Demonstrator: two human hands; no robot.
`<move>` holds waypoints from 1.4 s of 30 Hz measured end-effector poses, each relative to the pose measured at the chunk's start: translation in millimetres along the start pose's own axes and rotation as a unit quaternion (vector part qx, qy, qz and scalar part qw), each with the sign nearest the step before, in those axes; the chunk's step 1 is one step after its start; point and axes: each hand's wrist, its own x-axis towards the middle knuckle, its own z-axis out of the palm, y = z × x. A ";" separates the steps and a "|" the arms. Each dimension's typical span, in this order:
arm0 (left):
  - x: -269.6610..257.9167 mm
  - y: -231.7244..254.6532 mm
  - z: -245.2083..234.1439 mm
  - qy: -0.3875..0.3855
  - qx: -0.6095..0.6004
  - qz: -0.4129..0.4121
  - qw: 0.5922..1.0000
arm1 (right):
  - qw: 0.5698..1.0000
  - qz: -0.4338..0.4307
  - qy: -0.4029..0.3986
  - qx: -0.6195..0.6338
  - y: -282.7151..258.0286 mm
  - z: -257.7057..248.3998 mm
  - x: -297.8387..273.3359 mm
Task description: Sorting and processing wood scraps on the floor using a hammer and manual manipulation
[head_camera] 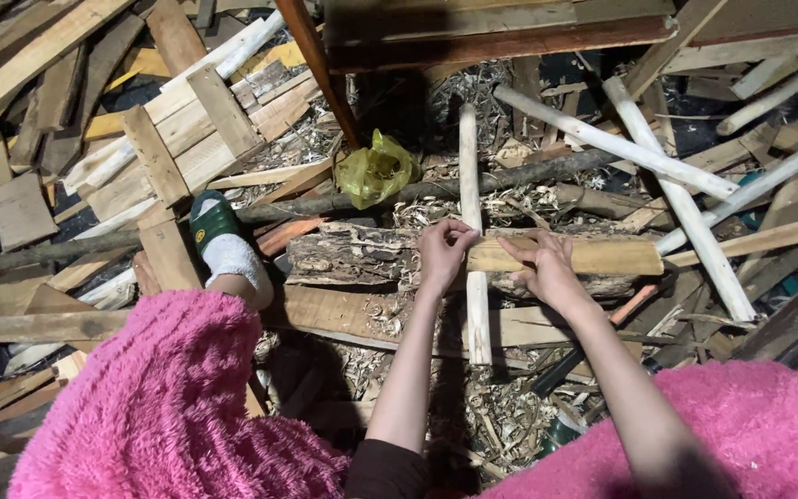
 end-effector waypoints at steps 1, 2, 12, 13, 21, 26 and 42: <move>0.0 1.1 0.4 -0.002 0.000 0.000 1.000 | 1.000 0.002 0.001 0.000 0.1 -1.0 -0.6; -0.3 1.8 -0.7 0.002 -0.005 0.002 1.000 | 1.000 0.000 0.000 -0.005 -0.7 -1.1 -0.5; 3.6 2.6 7.0 0.011 0.062 0.030 0.998 | 1.000 -0.005 -0.004 -0.018 14.4 9.1 4.5; 2.8 0.1 8.2 0.011 0.062 0.031 0.998 | 1.000 -0.005 -0.004 -0.018 12.4 8.7 3.0; -5.3 11.4 7.2 0.020 0.030 0.027 0.999 | 1.000 0.006 -0.015 -0.011 8.1 5.7 2.2; 2.8 -20.1 24.9 0.039 0.004 -0.012 0.999 | 1.000 0.010 -0.015 -0.009 2.9 0.9 1.1; -8.5 -19.5 33.6 0.045 -0.095 0.101 0.989 | 0.999 0.031 -0.018 -0.011 -10.3 -1.7 -5.4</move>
